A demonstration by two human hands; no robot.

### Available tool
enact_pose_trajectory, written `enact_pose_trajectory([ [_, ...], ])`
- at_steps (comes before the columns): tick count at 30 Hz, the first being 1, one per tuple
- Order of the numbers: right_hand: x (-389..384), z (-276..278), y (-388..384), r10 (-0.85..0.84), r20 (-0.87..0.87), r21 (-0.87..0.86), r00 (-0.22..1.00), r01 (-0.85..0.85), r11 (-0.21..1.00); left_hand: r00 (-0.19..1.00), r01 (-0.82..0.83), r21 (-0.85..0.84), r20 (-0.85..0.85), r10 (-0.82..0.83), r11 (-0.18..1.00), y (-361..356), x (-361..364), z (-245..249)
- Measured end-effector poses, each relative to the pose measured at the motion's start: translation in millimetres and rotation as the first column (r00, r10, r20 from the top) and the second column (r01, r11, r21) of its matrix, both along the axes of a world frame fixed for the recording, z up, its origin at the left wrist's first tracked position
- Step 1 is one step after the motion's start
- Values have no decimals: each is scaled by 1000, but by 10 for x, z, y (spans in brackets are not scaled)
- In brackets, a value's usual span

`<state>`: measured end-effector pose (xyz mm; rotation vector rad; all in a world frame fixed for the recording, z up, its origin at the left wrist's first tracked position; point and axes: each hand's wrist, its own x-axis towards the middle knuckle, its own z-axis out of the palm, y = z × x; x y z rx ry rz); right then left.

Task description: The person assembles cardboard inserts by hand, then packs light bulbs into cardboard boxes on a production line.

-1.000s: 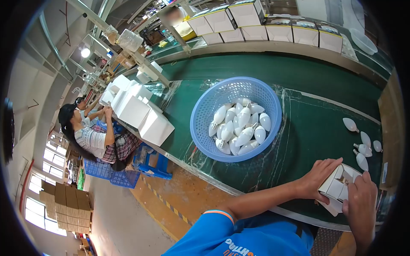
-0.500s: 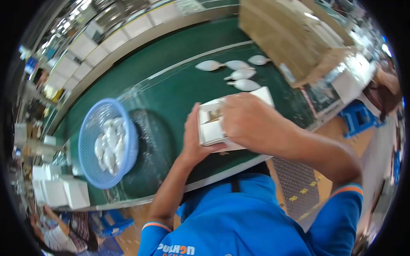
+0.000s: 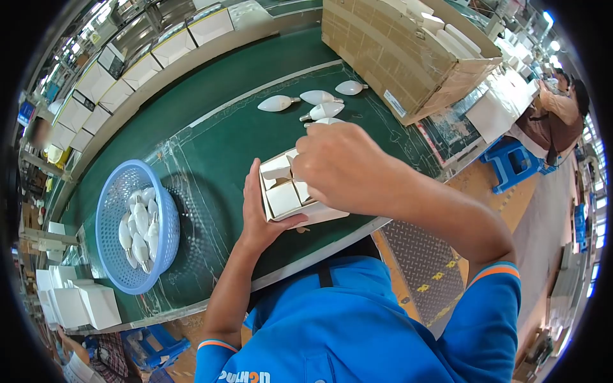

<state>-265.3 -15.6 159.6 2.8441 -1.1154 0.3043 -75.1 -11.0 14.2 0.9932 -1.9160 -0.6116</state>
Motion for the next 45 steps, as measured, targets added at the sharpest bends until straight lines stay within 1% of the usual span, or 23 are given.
enact_pose_trajectory([
  [1, -23, 26, 10, -24, 37, 34, 999, 23, 999, 1000, 7, -22, 6, -7, 1000, 5, -2, -10],
  [5, -76, 49, 27, -52, 114, 18, 992, 50, 999, 1000, 1, -4, 2, -1, 1000, 1, -8, -27],
  [7, -83, 98, 17, -116, 202, -80, 973, 134, 988, 1000, 16, 24, -20, -16, 1000, 2, -9, -38],
  [8, -53, 127, 61, -113, 201, -79, 973, 132, 988, 1000, 14, 26, -21, -13, 1000, 0, -17, -33],
  [10, 29, 159, 190, -25, 222, 50, 975, 14, 999, 998, 10, -65, -67, -14, 998, -6, -27, -13],
  [11, 38, 115, 175, -26, 225, 50, 974, 15, 999, 998, 11, -66, -65, -15, 998, -4, -18, -15],
  [13, 36, 0, 122, -13, 129, 47, 992, 7, 999, 1000, 7, -11, 3, -7, 1000, 4, -5, -21],
  [14, 13, 11, 79, -12, 127, 47, 992, 6, 999, 1000, 6, -11, 1, -6, 1000, 4, -6, -16],
  [16, -20, 43, -24, -2, 204, -28, 979, 8, 1000, 1000, 2, -16, 28, -1, 1000, 7, 3, -8],
  [17, -1, 101, -25, -18, 211, -127, 977, 46, 991, 1000, -6, -15, 27, 6, 1000, 4, 9, -18],
  [18, 33, 165, -17, -14, 211, -124, 977, 41, 991, 1000, 6, -3, 8, -6, 1000, 1, 11, -33],
  [20, 101, 246, 17, 24, 70, -200, 997, -9, 980, 1000, 26, 8, -10, -25, 1000, 0, 0, -30],
  [21, 140, 207, 49, 110, 13, -183, 994, -106, 977, 999, 19, -36, -28, -20, 999, 0, -11, -11],
  [22, 182, 119, 81, 111, 11, -183, 994, -107, 977, 999, 10, -79, -46, -13, 997, -1, -17, -3],
  [24, 253, -55, 123, 250, 43, -55, 967, -248, 967, 999, 11, -103, -41, -16, 995, -21, -16, -16],
  [25, 262, -47, 130, 230, 37, 0, 973, -230, 973, 999, 13, -124, -35, -17, 992, -21, -10, -27],
  [28, 250, -113, 46, 173, 52, -13, 984, -173, 985, 997, 20, -33, -78, -23, 999, -4, -26, -8],
  [29, 255, -106, 47, 172, 51, -16, 984, -172, 985, 997, 21, -36, -78, -24, 999, -2, -26, -1],
  [31, 272, -89, 39, 157, -30, 63, 987, -155, 986, 996, 17, -37, -82, -20, 999, -3, -22, 10],
  [37, 392, 51, 9, 139, -190, 91, 972, -124, 988, 996, 33, -67, -82, -38, 997, -11, -21, -12],
  [41, 445, 26, -9, 185, -196, 88, 963, -171, 981, 998, 30, -53, -61, -33, 998, -31, -4, -31],
  [43, 465, 16, -9, 214, -301, -17, 929, -230, 973, 999, 11, -75, -45, -14, 997, -44, -8, -74],
  [45, 471, 13, -12, 232, -324, -37, 917, -258, 965, 999, 4, -61, -41, -6, 998, -39, -9, -58],
])
